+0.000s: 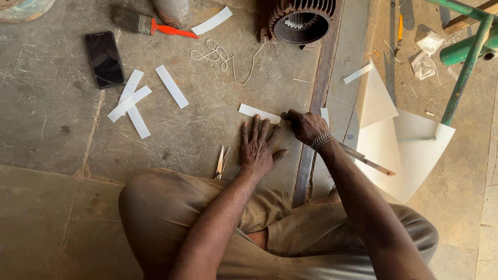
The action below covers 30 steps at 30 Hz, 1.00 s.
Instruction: The person sits on the floor cutting narrow strips from a white sheet with scissors, folding each strip by hand, and inserting the folded strips into the slots of an electric motor stator, pressing them in place inside the housing.
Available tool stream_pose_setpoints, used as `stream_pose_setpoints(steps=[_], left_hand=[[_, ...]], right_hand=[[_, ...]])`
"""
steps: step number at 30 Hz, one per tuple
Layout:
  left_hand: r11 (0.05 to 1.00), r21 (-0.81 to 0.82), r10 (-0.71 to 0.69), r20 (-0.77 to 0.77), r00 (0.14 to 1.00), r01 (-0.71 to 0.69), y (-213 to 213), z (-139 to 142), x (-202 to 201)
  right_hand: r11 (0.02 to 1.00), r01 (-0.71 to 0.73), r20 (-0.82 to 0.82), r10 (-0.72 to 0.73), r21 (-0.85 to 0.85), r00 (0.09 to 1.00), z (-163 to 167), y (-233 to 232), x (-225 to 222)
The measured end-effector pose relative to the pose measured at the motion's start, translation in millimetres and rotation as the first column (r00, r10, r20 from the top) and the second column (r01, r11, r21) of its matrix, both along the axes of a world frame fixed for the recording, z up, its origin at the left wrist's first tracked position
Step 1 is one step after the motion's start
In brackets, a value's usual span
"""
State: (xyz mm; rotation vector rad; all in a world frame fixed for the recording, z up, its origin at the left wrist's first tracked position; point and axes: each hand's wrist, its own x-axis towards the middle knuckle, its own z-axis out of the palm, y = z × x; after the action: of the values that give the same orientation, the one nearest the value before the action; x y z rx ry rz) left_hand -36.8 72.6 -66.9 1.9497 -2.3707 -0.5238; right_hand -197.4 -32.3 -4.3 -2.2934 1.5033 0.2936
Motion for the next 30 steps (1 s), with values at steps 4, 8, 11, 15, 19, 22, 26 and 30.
stream_pose_setpoints(steps=[4,8,11,15,19,22,26,30], left_hand=[[1.000,0.010,0.006,-0.016,1.000,-0.006,-2,-1,2],[1.000,0.030,-0.009,-0.003,1.000,0.009,-7,1,5],[0.997,0.072,-0.012,-0.005,1.000,0.012,-12,3,7],[0.992,0.124,-0.007,0.008,1.000,0.006,-20,0,10],[0.993,0.121,-0.008,0.017,1.000,0.006,-29,-7,11],[0.987,0.162,-0.017,0.022,1.000,0.014,-33,-6,11],[0.988,0.152,-0.023,0.042,0.999,0.016,-30,4,11],[0.980,0.199,-0.040,0.040,0.998,0.031,-25,9,8]], right_hand=[[0.993,-0.045,0.010,0.046,-0.107,0.999,-9,3,3],[0.990,-0.052,-0.033,0.049,-0.132,0.998,-17,7,13],[0.982,-0.074,-0.012,0.073,-0.173,0.997,-21,6,17],[0.941,-0.178,0.012,0.189,-0.289,0.982,-27,-2,19],[0.971,-0.027,-0.005,0.027,-0.239,1.000,-39,-6,24],[0.958,0.044,0.062,-0.028,-0.285,0.998,-43,-8,27],[0.945,0.075,0.100,-0.045,-0.319,0.994,-37,-5,22],[0.964,-0.105,0.070,0.126,-0.244,0.990,-27,1,10]])
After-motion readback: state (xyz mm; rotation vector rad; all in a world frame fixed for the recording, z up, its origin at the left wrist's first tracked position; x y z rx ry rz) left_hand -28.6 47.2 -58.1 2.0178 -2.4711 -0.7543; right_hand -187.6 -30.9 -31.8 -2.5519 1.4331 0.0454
